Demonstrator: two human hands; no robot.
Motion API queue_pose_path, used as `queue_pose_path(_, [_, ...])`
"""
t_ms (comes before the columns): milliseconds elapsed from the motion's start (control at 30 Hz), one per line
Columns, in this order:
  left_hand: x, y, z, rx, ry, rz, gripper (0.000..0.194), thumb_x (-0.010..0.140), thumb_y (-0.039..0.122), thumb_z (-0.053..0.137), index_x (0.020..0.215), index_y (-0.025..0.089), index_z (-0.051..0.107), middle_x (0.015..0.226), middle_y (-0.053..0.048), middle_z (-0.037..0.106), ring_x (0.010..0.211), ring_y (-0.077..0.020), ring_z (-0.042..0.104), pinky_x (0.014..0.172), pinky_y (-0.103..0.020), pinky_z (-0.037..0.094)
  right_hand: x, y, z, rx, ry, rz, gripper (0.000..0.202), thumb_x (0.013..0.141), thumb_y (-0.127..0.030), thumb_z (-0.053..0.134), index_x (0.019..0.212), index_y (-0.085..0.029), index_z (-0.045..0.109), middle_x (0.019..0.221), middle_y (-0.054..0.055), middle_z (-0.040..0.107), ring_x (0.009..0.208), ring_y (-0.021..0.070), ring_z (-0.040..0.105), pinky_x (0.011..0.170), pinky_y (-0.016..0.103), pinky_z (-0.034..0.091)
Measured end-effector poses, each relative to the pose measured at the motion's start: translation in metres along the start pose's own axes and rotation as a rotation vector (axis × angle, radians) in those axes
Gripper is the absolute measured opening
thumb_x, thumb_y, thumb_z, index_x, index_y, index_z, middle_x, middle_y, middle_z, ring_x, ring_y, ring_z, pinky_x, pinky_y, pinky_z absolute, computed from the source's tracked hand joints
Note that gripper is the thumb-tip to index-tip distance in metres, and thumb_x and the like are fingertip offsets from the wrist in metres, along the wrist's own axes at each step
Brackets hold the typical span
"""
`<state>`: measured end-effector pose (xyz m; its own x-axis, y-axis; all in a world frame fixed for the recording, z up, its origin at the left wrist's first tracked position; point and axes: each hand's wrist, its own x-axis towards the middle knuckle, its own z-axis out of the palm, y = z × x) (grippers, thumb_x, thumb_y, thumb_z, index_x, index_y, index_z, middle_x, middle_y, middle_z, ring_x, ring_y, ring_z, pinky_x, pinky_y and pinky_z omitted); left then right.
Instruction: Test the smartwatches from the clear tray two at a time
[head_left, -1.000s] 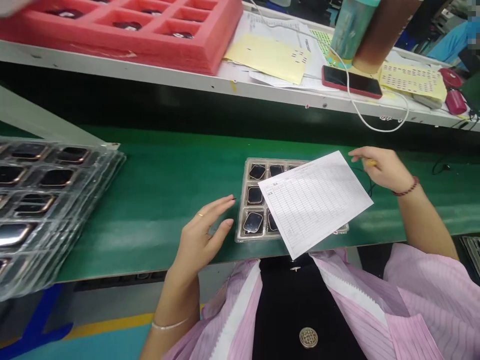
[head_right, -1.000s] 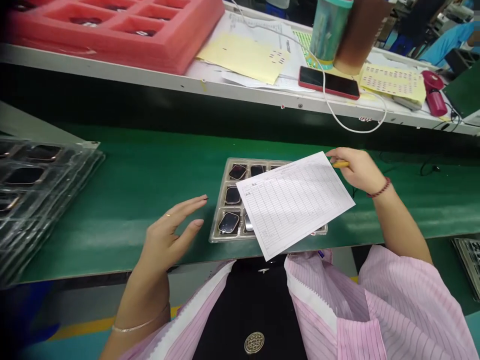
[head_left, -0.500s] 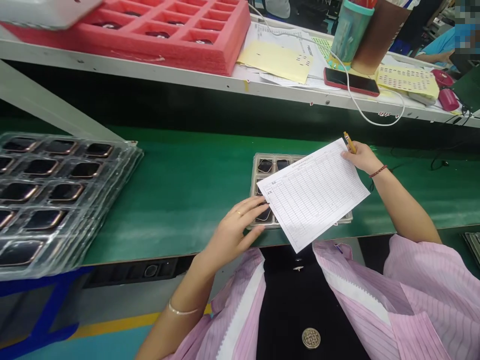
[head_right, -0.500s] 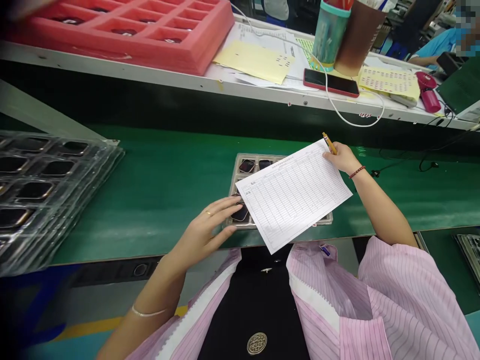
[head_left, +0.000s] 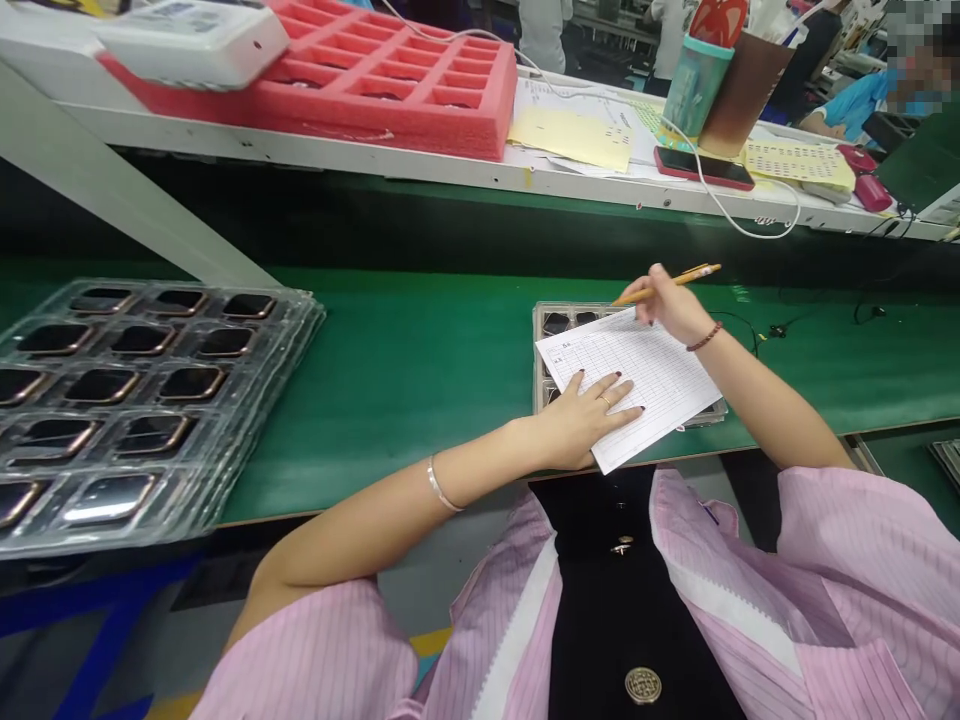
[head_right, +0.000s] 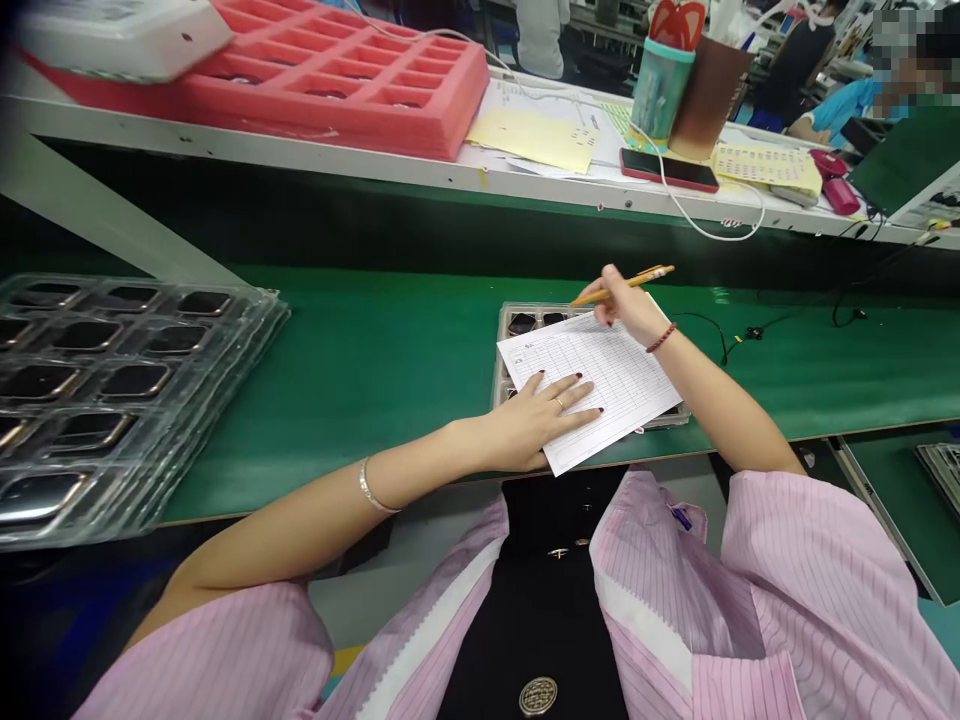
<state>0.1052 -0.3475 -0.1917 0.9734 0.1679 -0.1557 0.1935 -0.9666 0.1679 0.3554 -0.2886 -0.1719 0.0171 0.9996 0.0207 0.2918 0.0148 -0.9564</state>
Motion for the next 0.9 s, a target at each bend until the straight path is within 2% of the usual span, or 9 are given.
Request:
queue_pose_path(100, [0.000, 0.001, 0.001, 0.000, 0.005, 0.009, 0.085, 0.087, 0.025, 0.071, 0.164, 0.020, 0.035, 0.174, -0.025, 0.021, 0.159, -0.0482, 0.023, 0.117, -0.078, 0.030, 0.007, 0.014, 0.029, 0.114, -0.080, 0.018, 0.065, 0.075, -0.083, 0.073, 0.099, -0.022, 0.067, 0.078, 0.001, 0.067, 0.060, 0.0129, 0.057, 0.058, 0.027, 0.054])
queue_pose_path(167, [0.001, 0.001, 0.002, 0.001, 0.006, 0.020, 0.086, 0.086, 0.028, 0.073, 0.163, 0.020, 0.035, 0.173, -0.025, 0.022, 0.158, -0.0492, 0.024, 0.116, -0.078, 0.031, 0.008, 0.025, 0.037, 0.111, -0.070, -0.019, 0.060, 0.072, -0.076, 0.080, 0.096, -0.023, 0.067, 0.079, 0.000, 0.067, 0.060, 0.0117, 0.056, 0.057, 0.025, 0.052])
queue_pose_path(267, [0.002, 0.000, 0.001, 0.034, 0.013, 0.036, 0.085, 0.086, 0.030, 0.073, 0.163, 0.020, 0.036, 0.173, -0.026, 0.024, 0.157, -0.0493, 0.026, 0.114, -0.077, 0.035, 0.006, 0.035, 0.037, 0.086, -0.066, -0.081, 0.055, 0.081, -0.075, 0.073, 0.095, -0.021, 0.069, 0.074, 0.000, 0.064, 0.059, 0.0117, 0.055, 0.055, 0.025, 0.049])
queue_pose_path(367, [0.003, -0.002, -0.006, 0.062, -0.012, 0.061, 0.086, 0.086, 0.032, 0.074, 0.162, 0.020, 0.037, 0.170, -0.028, 0.028, 0.156, -0.0502, 0.029, 0.112, -0.077, 0.038, 0.004, 0.039, 0.035, 0.098, -0.062, -0.099, 0.053, 0.086, -0.070, 0.072, 0.111, -0.023, 0.067, 0.086, 0.001, 0.069, 0.067, 0.0130, 0.059, 0.060, 0.026, 0.052])
queue_pose_path(467, [0.004, -0.004, -0.011, 0.044, -0.052, 0.084, 0.081, 0.089, 0.037, 0.071, 0.161, 0.019, 0.039, 0.168, -0.028, 0.032, 0.155, -0.0506, 0.031, 0.111, -0.077, 0.040, 0.002, 0.039, 0.037, 0.094, -0.073, -0.095, 0.048, 0.089, -0.065, 0.072, 0.113, -0.024, 0.067, 0.093, 0.002, 0.070, 0.071, 0.0132, 0.060, 0.064, 0.026, 0.054])
queue_pose_path(600, [0.007, -0.007, -0.009, 0.008, -0.053, 0.100, 0.074, 0.094, 0.036, 0.063, 0.162, 0.017, 0.039, 0.169, -0.028, 0.031, 0.156, -0.0507, 0.030, 0.111, -0.078, 0.039, 0.001, 0.037, 0.041, 0.161, -0.066, -0.097, 0.049, 0.089, -0.067, 0.071, 0.111, -0.023, 0.070, 0.088, 0.003, 0.069, 0.068, 0.0128, 0.059, 0.064, 0.027, 0.054])
queue_pose_path(733, [-0.004, -0.009, -0.011, -0.041, -0.044, 0.116, 0.070, 0.093, 0.028, 0.061, 0.160, 0.019, 0.043, 0.167, -0.027, 0.036, 0.154, -0.0493, 0.035, 0.110, -0.075, 0.042, -0.001, 0.023, 0.031, 0.211, -0.042, 0.005, 0.052, 0.083, -0.067, 0.077, 0.110, -0.023, 0.071, 0.090, 0.003, 0.071, 0.072, 0.0142, 0.063, 0.067, 0.027, 0.056])
queue_pose_path(800, [-0.018, -0.013, -0.018, -0.097, -0.045, 0.153, 0.068, 0.094, 0.043, 0.064, 0.156, 0.019, 0.050, 0.164, -0.027, 0.041, 0.152, -0.0494, 0.040, 0.110, -0.072, 0.044, -0.003, 0.015, 0.023, 0.160, -0.080, 0.046, 0.050, 0.082, -0.066, 0.079, 0.107, -0.022, 0.073, 0.090, 0.003, 0.070, 0.070, 0.0133, 0.061, 0.065, 0.027, 0.056])
queue_pose_path(900, [-0.033, -0.020, -0.034, -0.204, -0.080, 0.261, 0.082, 0.087, 0.074, 0.063, 0.149, 0.021, 0.058, 0.158, -0.023, 0.052, 0.148, -0.0448, 0.048, 0.112, -0.061, 0.047, -0.007, 0.012, 0.014, 0.088, -0.120, 0.035, 0.050, 0.088, -0.068, 0.072, 0.101, -0.019, 0.075, 0.086, 0.004, 0.070, 0.065, 0.0125, 0.057, 0.060, 0.026, 0.054])
